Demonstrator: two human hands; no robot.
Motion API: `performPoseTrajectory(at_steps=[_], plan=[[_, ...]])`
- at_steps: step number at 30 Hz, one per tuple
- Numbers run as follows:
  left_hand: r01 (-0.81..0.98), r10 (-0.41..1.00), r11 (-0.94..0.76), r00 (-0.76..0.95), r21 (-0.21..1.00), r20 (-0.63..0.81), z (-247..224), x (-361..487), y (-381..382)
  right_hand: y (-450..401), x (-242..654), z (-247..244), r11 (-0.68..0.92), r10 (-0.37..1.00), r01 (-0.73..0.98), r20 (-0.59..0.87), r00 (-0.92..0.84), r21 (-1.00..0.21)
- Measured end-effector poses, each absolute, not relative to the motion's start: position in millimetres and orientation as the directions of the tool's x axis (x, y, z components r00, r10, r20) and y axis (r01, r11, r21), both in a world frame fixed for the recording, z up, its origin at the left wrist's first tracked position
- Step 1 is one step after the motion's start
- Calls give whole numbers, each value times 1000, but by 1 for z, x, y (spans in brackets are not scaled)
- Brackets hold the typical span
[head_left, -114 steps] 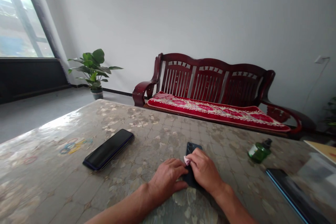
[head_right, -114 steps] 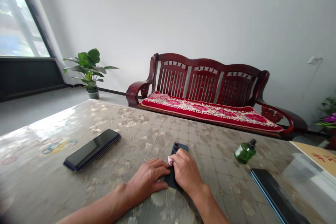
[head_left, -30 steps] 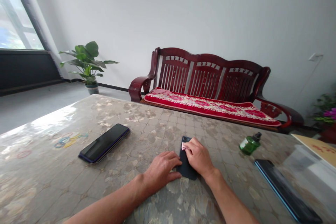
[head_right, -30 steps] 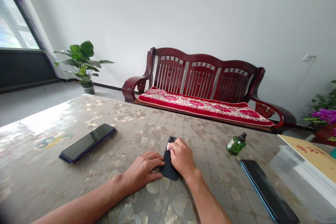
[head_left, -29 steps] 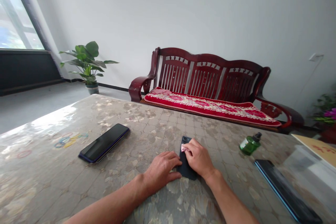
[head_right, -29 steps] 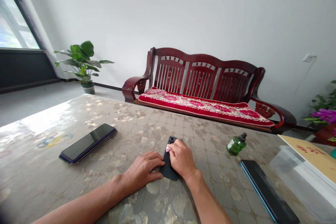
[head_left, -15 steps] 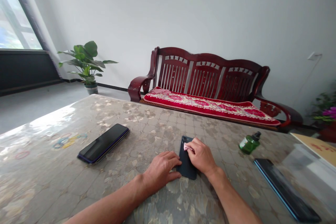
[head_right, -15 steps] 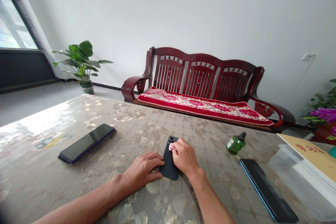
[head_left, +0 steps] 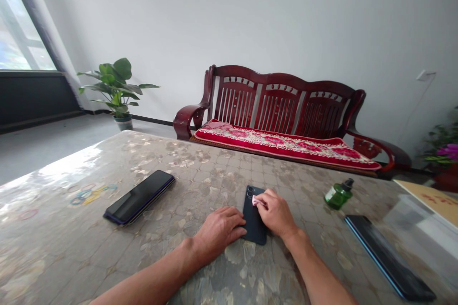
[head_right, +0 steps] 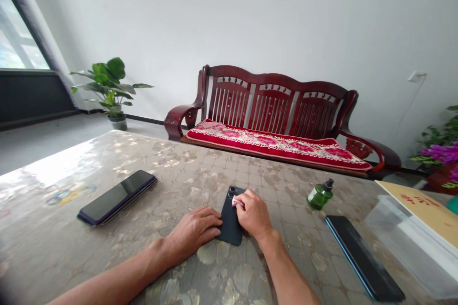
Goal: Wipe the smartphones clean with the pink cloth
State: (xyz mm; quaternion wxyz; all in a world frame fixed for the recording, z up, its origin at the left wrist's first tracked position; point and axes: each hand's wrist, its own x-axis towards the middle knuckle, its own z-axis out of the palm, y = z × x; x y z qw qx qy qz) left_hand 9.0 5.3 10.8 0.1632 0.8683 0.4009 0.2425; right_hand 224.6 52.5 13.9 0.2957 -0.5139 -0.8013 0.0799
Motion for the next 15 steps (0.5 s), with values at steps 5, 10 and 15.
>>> performPoseTrajectory(at_steps=[5,10,15], plan=[[611,824,-550,507,569,252,21,10,2,39,223,17,575,818,621,374,-437,-533],[644,900,-428,369,634,232,12,9,14,41,223,11,579,815,556,401,-419,-596],[729,867,-490,464,478,180,16,9,42,42,224,8,639,769,525,444,-460,-563]])
